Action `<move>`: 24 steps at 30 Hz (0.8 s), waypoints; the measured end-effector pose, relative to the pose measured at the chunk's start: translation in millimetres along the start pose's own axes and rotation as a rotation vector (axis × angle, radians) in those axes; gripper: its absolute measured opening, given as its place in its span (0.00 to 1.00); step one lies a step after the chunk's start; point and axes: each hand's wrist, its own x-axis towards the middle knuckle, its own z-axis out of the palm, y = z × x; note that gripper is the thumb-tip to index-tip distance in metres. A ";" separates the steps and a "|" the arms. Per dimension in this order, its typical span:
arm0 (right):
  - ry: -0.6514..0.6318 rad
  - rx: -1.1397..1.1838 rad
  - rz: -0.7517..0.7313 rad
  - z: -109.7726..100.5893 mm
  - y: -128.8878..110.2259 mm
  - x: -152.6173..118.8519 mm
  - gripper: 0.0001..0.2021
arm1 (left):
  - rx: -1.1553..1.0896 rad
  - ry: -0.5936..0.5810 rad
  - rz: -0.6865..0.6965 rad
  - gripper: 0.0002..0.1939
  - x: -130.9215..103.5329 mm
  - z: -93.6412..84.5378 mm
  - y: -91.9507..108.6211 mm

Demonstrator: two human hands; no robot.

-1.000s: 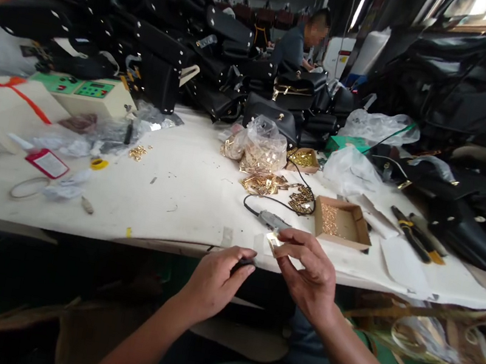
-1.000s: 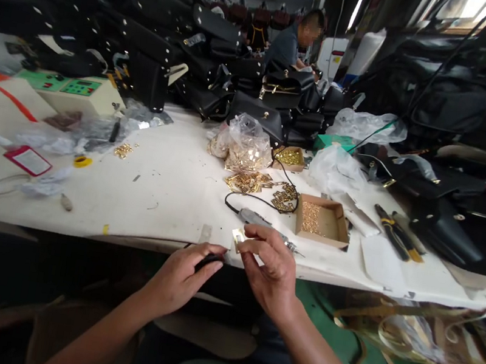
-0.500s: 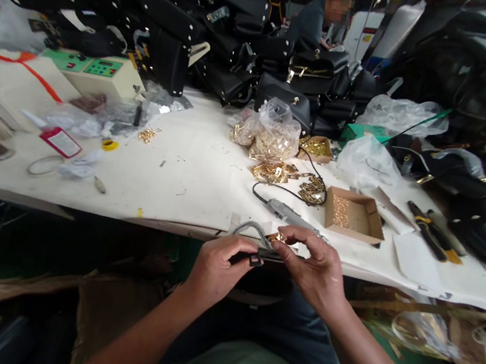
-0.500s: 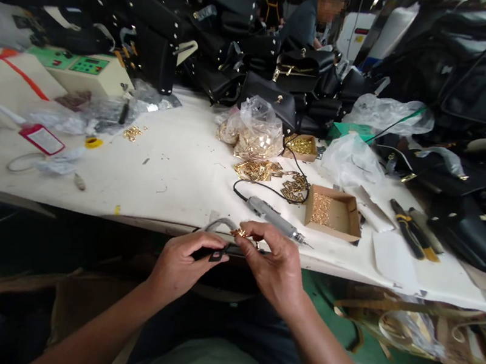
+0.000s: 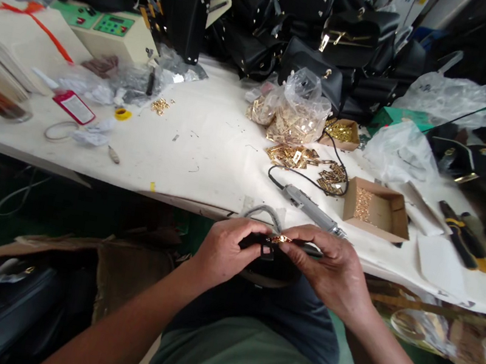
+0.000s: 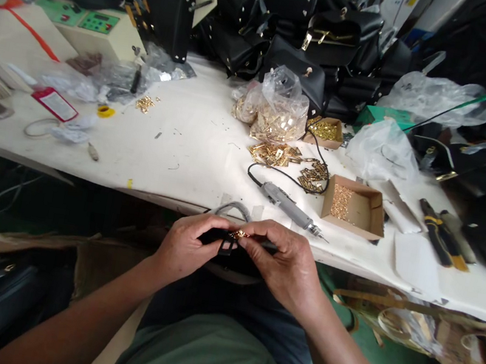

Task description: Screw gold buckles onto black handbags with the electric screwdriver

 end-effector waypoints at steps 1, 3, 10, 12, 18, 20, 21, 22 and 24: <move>-0.018 0.000 -0.009 -0.3 -0.7 0.0 0.04 | 0.011 -0.003 -0.018 0.12 0.4 0.7 0.7; -0.051 -0.006 -0.045 -1.1 -1.1 0.4 0.06 | 0.016 -0.023 -0.024 0.13 1.7 1.8 1.3; -0.147 -0.067 -0.162 -4.5 1.6 1.8 0.09 | -0.027 -0.066 0.032 0.10 8.5 4.0 0.3; -0.150 -0.100 -0.192 -6.8 1.2 2.3 0.11 | -0.037 -0.058 0.035 0.11 10.5 5.0 0.5; -0.188 -0.228 -0.277 -14.4 0.7 3.9 0.13 | -0.013 -0.022 -0.007 0.13 16.6 8.4 1.5; -0.196 -0.264 -0.288 -15.0 1.0 4.0 0.12 | -0.016 -0.029 -0.023 0.12 18.4 8.6 2.4; -0.192 -0.278 -0.293 -14.7 1.0 4.0 0.12 | -0.020 -0.033 -0.030 0.11 19.2 8.6 3.1; -0.187 -0.288 -0.299 -14.2 1.0 3.9 0.12 | -0.023 -0.037 -0.037 0.11 20.0 8.4 3.9; -0.181 -0.302 -0.310 -12.8 0.6 3.8 0.13 | -0.025 -0.042 -0.049 0.10 21.3 8.1 5.6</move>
